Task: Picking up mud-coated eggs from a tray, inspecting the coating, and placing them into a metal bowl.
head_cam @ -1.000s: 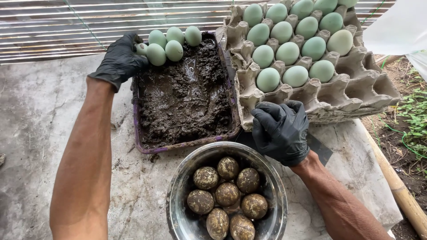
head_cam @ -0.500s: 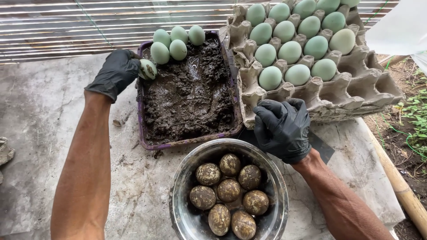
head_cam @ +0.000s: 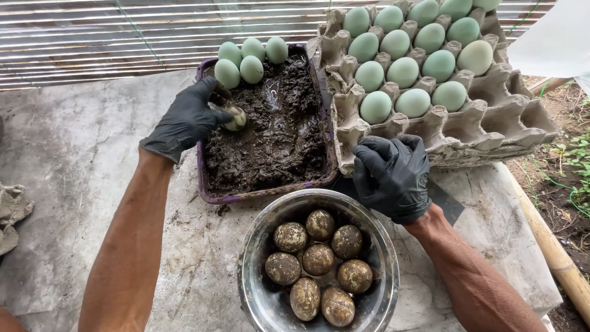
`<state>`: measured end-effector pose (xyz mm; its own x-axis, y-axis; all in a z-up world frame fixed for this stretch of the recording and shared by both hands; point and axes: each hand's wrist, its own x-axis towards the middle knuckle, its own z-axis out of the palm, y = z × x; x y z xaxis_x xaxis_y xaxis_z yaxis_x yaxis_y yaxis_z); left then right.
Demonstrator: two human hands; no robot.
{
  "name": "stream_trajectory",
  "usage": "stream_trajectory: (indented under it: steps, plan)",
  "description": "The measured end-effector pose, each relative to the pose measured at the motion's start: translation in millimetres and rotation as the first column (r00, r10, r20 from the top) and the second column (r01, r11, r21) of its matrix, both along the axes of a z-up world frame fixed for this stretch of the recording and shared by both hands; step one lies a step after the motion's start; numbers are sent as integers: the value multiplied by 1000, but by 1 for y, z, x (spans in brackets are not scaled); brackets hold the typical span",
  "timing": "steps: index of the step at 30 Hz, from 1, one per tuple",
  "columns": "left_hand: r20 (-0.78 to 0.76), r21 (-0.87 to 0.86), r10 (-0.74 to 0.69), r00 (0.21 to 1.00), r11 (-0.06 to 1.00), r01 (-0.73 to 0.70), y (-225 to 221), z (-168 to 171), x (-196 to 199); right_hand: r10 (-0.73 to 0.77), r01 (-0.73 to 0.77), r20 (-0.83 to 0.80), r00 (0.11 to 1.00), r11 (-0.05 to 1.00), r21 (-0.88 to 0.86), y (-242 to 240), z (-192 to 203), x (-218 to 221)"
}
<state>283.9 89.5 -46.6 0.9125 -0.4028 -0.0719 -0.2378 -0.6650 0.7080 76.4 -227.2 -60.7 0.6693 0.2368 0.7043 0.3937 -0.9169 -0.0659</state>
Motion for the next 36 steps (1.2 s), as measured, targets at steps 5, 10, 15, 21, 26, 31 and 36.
stream_trajectory:
  steps: [5,10,15,21,26,31,36]
  plan:
    - [-1,79,-32,999,996,32,-7,-3,-11,-14,14,-7,1000,1000,3,1,2,-1]
    - [-85,171,-23,996,985,38,1,1,-19,-5,5,-3,1000,1000,14,1,3,-1]
    - [-89,166,8,996,986,7,2,5,-19,-2,2,21,1000,1000,6,1,0,0]
    - [-139,72,16,990,997,-6,-6,-1,-28,1,-2,8,1000,1000,14,-1,-2,0]
    - [-167,67,-7,986,998,19,-15,4,-46,-11,11,-19,1000,1000,19,0,0,-1]
    - [-148,138,-51,988,988,72,-33,16,-67,-8,9,-34,999,999,33,1,3,-3]
    - [19,234,-83,996,969,77,-21,-33,-55,-10,10,-13,1000,1000,28,0,0,-2]
